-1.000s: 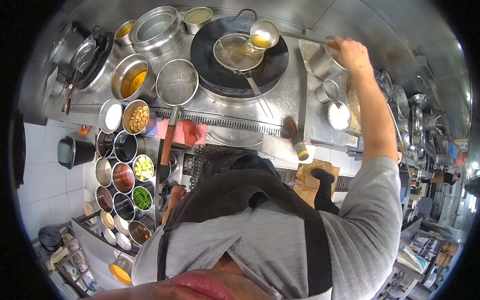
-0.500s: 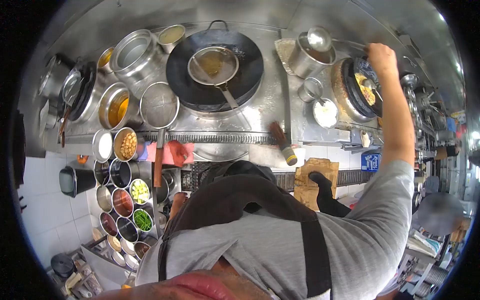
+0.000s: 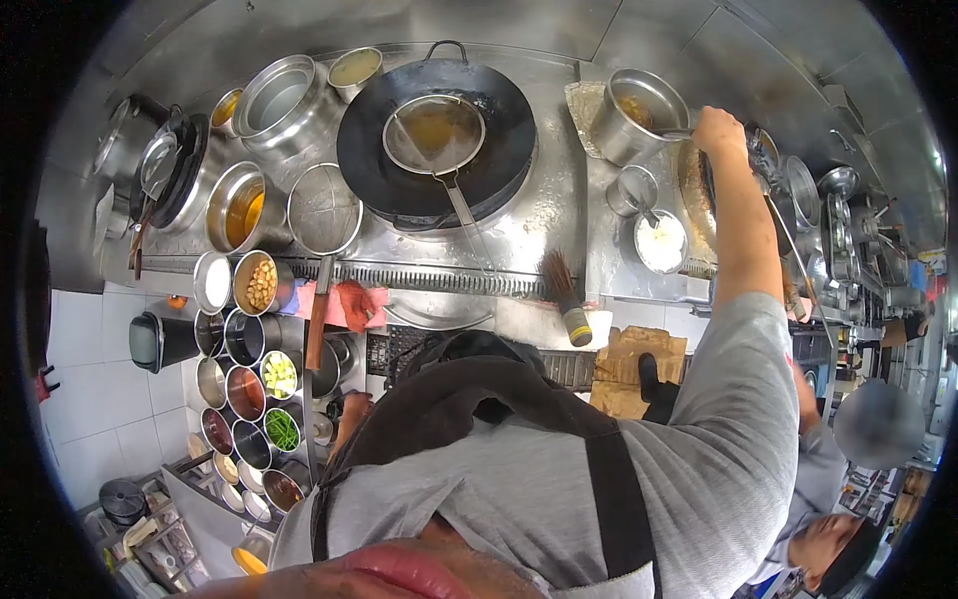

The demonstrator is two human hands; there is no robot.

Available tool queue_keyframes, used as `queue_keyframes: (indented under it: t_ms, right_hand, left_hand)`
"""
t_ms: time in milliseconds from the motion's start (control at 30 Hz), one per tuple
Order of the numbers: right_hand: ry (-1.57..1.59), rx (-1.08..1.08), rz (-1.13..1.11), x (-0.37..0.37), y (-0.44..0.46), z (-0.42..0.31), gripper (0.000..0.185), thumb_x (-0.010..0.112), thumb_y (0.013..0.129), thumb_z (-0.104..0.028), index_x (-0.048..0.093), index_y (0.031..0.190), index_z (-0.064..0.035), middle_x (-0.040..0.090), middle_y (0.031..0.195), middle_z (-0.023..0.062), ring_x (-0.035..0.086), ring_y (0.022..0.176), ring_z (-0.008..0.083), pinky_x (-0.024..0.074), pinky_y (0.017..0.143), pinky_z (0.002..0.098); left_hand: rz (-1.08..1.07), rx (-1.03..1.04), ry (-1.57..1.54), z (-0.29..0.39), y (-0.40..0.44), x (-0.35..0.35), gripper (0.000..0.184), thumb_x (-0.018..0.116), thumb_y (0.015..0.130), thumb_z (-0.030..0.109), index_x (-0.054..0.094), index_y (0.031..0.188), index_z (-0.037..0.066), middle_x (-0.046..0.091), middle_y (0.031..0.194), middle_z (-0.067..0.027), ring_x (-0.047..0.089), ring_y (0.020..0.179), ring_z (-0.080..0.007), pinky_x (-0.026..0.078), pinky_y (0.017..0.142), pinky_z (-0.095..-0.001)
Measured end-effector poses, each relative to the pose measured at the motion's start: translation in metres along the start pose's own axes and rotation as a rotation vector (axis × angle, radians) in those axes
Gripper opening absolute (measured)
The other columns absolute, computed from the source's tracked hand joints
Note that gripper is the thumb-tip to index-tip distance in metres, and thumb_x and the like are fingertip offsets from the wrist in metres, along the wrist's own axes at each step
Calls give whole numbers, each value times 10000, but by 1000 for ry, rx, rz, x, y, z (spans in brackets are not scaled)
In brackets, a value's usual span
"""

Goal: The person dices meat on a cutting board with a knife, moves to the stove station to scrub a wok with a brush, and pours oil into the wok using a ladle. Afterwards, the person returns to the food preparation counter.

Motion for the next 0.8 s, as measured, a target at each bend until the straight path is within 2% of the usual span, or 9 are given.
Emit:
queue_keyframes:
  t_ms: [133,200,233,367,400,467,667,733,800]
  right_hand:
    - [114,33,66,-2,6,15,278,739,705,-204,684,854,24,683,864,222,681,828,345,533,759,414]
    - [265,142,-103,3,12,30,283,760,663,-171,677,814,53,671,741,205,683,702,306,526,671,395]
    - [333,214,-146,5,11,37,279,779,637,-175,657,708,65,624,608,160,641,568,237,497,564,367]
    - [415,220,-143,30,13,79,361,822,612,-225,597,543,48,562,491,85,536,444,139,428,445,333]
    - [409,228,-138,28,8,84,361,822,612,-225,597,543,48,562,491,85,536,444,139,428,445,333]
    - [457,272,-121,8,-15,84,250,777,593,-170,657,662,38,632,611,129,636,578,223,495,582,361]
    - [480,299,-88,-23,-37,107,251,778,568,-153,666,679,42,617,587,108,603,543,193,472,561,335]
    - [516,289,-77,-40,-45,104,221,757,571,-117,678,708,37,618,593,90,588,535,169,466,554,321]
    - [533,280,-65,-57,-59,101,207,741,582,-107,683,717,38,619,599,91,583,539,161,464,550,316]
  left_hand:
    - [-154,-297,-280,-7,-10,26,105,542,858,135,595,817,53,624,708,-124,648,565,-241,524,428,-370]
    - [-174,-416,-416,-10,-7,32,107,535,859,137,594,838,50,623,716,-128,648,566,-246,526,428,-370]
    - [-175,-467,-481,-11,-4,32,110,532,860,139,593,849,48,622,720,-129,648,566,-248,526,427,-370]
    - [-129,-673,-814,-12,13,22,129,518,864,144,591,891,42,619,736,-136,647,567,-257,529,426,-370]
    - [-113,-708,-885,-11,17,17,135,514,865,146,590,902,40,619,740,-138,647,568,-259,530,426,-370]
    - [-85,-762,-1018,-12,27,10,150,507,867,149,589,923,37,617,748,-141,646,568,-263,531,425,-370]
    - [-58,-762,-1186,-5,47,-25,194,484,849,147,580,975,36,616,790,-147,652,577,-267,522,414,-368]
    - [-76,-900,-1219,-18,50,-8,181,472,843,133,580,949,35,619,787,-141,662,593,-257,521,418,-363]
    - [-58,-890,-1254,-25,49,1,173,459,851,123,586,911,21,624,756,-131,664,585,-244,521,418,-358]
Point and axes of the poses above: each hand's wrist, its own y-axis towards the middle knuckle, its own x-axis out of the palm, z = x × y, the point moved 4 cm from there along y, towards the middle knuckle
